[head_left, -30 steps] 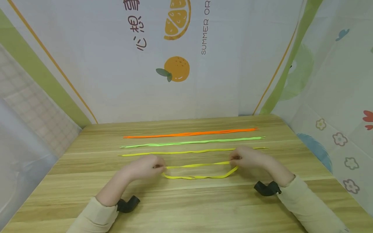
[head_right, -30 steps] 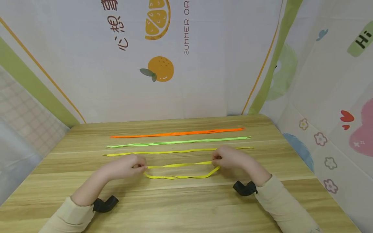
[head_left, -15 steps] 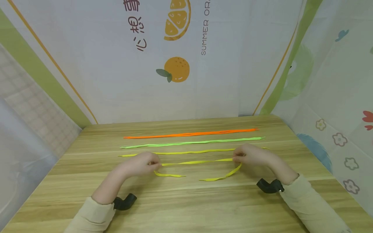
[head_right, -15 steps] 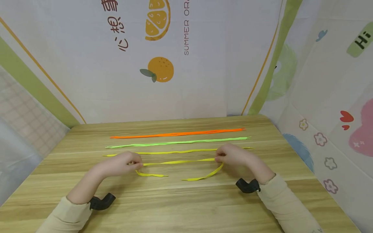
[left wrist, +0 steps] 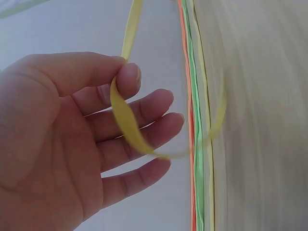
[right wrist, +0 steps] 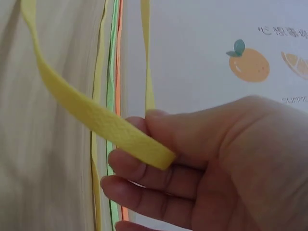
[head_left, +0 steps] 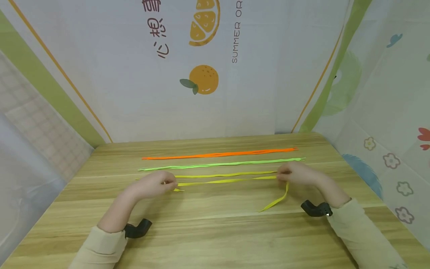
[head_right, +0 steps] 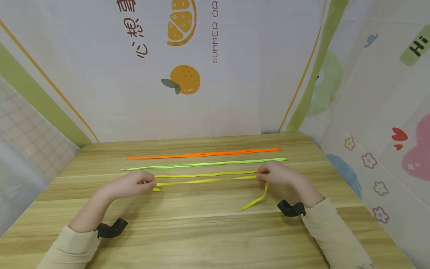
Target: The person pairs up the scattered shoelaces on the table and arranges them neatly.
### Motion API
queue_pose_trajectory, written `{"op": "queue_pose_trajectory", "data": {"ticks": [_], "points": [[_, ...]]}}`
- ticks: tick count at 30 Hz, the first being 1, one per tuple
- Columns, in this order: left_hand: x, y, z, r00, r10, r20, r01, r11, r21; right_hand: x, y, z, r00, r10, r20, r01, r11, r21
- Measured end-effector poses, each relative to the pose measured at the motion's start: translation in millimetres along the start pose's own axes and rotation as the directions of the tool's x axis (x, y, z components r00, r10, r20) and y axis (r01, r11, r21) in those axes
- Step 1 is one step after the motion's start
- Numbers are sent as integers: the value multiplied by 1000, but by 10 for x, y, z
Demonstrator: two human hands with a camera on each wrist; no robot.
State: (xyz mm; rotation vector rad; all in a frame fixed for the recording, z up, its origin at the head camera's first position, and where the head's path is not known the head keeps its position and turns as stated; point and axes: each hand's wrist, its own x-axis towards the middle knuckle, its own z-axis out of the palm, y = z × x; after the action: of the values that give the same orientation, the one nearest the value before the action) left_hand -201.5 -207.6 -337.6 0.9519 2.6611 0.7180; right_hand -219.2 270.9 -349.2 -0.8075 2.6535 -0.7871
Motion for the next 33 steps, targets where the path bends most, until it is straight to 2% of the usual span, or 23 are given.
{"op": "queue_pose_trajectory", "data": {"ticks": [15,25,29,33], "points": [[-92,-204,-120,999,-38,-10,37,997,-68,-83,179,-154,998,56,18,-57,997,60],[-175,-363,-162,996,-90,-7,89,991,-104,-177,333,-266,986,164,-17,-161,981,109],[-188,-405,-183,994,-107,-15,104,988,-117,-230,431,-309,983,180,-39,-173,975,138],[-213,-462,-210,990,-142,-8,140,980,-142,-277,573,-342,978,197,-61,-189,975,118]]}}
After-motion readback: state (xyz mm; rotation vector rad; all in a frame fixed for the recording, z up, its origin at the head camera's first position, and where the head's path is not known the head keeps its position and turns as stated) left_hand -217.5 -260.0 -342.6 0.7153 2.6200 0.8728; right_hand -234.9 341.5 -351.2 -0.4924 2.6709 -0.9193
